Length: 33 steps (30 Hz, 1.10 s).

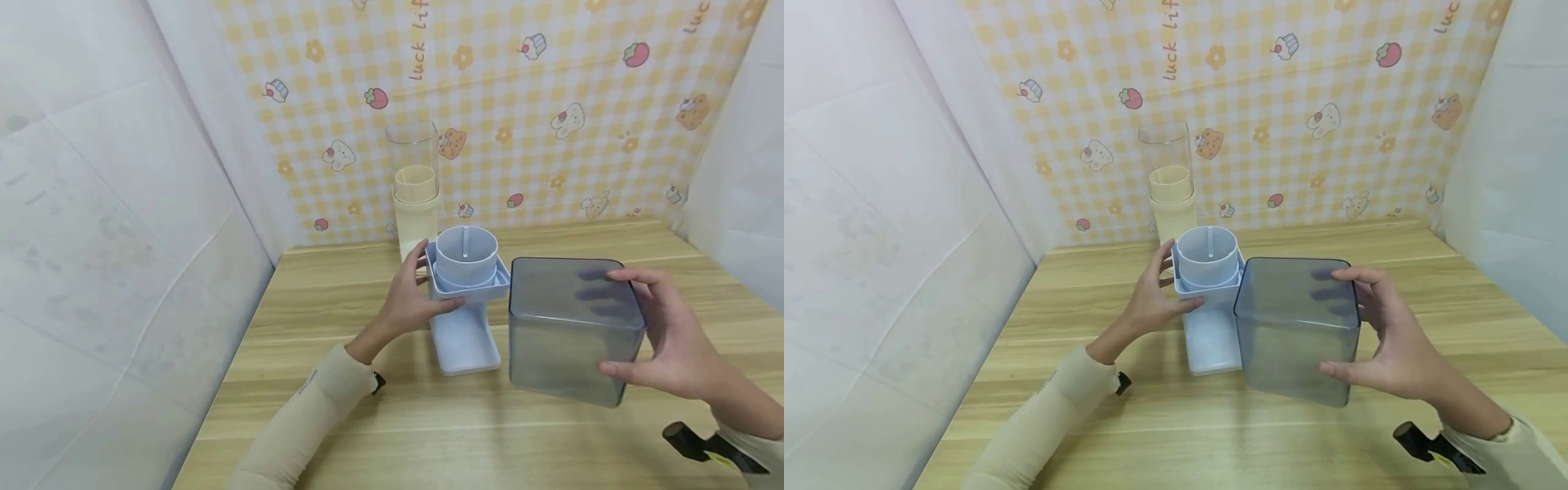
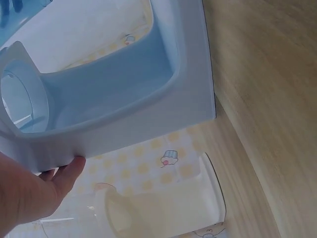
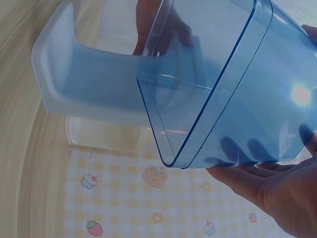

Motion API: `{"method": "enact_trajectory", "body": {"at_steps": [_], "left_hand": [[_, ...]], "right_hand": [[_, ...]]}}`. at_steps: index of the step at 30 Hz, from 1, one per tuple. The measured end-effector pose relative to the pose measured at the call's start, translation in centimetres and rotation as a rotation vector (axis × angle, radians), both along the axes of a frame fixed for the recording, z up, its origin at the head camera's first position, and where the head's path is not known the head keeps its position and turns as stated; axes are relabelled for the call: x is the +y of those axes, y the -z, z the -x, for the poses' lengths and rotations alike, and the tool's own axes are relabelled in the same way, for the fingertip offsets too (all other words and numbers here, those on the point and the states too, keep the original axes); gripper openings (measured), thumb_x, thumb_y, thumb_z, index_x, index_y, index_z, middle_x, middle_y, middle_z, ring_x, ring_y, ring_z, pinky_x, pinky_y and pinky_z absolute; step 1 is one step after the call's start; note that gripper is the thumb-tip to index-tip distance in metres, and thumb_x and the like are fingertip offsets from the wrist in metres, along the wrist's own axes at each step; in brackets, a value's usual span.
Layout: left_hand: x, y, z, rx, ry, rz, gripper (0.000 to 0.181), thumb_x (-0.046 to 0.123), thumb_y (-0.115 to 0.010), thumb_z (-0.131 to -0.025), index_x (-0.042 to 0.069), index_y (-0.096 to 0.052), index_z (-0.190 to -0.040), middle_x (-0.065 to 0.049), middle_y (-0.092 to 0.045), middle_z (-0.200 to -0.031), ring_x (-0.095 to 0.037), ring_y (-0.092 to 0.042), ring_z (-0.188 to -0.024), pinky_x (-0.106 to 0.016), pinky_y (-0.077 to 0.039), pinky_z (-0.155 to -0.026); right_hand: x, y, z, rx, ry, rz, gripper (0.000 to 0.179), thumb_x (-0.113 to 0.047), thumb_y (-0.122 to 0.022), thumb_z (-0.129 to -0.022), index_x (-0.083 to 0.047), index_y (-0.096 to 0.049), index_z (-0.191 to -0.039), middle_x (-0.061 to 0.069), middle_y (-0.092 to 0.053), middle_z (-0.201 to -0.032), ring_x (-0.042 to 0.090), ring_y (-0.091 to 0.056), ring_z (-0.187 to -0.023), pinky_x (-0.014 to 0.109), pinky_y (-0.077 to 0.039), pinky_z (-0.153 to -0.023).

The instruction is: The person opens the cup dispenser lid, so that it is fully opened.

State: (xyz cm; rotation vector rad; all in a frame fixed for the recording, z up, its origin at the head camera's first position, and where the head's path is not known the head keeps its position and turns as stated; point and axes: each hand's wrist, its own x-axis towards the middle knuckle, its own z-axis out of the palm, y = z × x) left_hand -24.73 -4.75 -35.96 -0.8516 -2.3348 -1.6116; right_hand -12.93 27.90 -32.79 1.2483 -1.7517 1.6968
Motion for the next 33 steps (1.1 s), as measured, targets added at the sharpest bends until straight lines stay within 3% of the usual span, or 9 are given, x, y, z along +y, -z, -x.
{"method": "enact_trajectory", "body": {"at_steps": [9, 14, 22, 33], "left_hand": [[1.0, 0.0, 1.6, -0.049, 0.018, -0.003, 0.108, 0.025, -0.089, -0.072, 0.013, -0.023, -0.156, -0.003, -0.042, -0.147, -0.021, -0.045, -0.130, -0.041, -0.047, -0.102], [1.9, -0.5, 2.9, -0.033, 0.034, -0.029, 0.108, 0.024, -0.090, -0.072, 0.014, -0.023, -0.156, -0.003, -0.041, -0.148, -0.022, -0.045, -0.130, -0.042, -0.046, -0.103], [3.8, -0.9, 5.3, -0.018, 0.037, 0.004, 0.108, 0.029, -0.089, -0.073, 0.013, -0.022, -0.156, -0.002, -0.041, -0.147, -0.018, -0.043, -0.132, -0.045, -0.044, -0.105], [5.9, -1.5, 8.5, 0.011, 0.031, 0.051, 0.113, 0.033, -0.089, -0.072, 0.012, -0.018, -0.157, -0.001, -0.035, -0.153, -0.019, -0.041, -0.136, -0.038, -0.042, -0.107]], "right_hand": [[0.3, 0.3, -0.2, -0.005, 0.014, -0.006, 0.106, 0.023, -0.085, -0.045, 0.022, -0.031, -0.136, 0.019, -0.052, -0.130, 0.023, -0.053, -0.116, 0.022, -0.046, -0.091], [0.5, 0.5, -0.1, -0.001, 0.026, -0.007, 0.105, 0.022, -0.086, -0.046, 0.022, -0.031, -0.135, 0.019, -0.052, -0.130, 0.023, -0.052, -0.116, 0.022, -0.045, -0.091], [0.5, 0.5, 0.0, 0.011, 0.028, -0.017, 0.105, 0.020, -0.087, -0.047, 0.022, -0.031, -0.135, 0.019, -0.053, -0.131, 0.023, -0.054, -0.116, 0.022, -0.046, -0.090], [0.0, 0.2, 0.4, 0.037, 0.016, -0.031, 0.105, 0.016, -0.090, -0.049, 0.021, -0.031, -0.135, 0.020, -0.055, -0.132, 0.025, -0.054, -0.120, 0.022, -0.047, -0.092]]}}
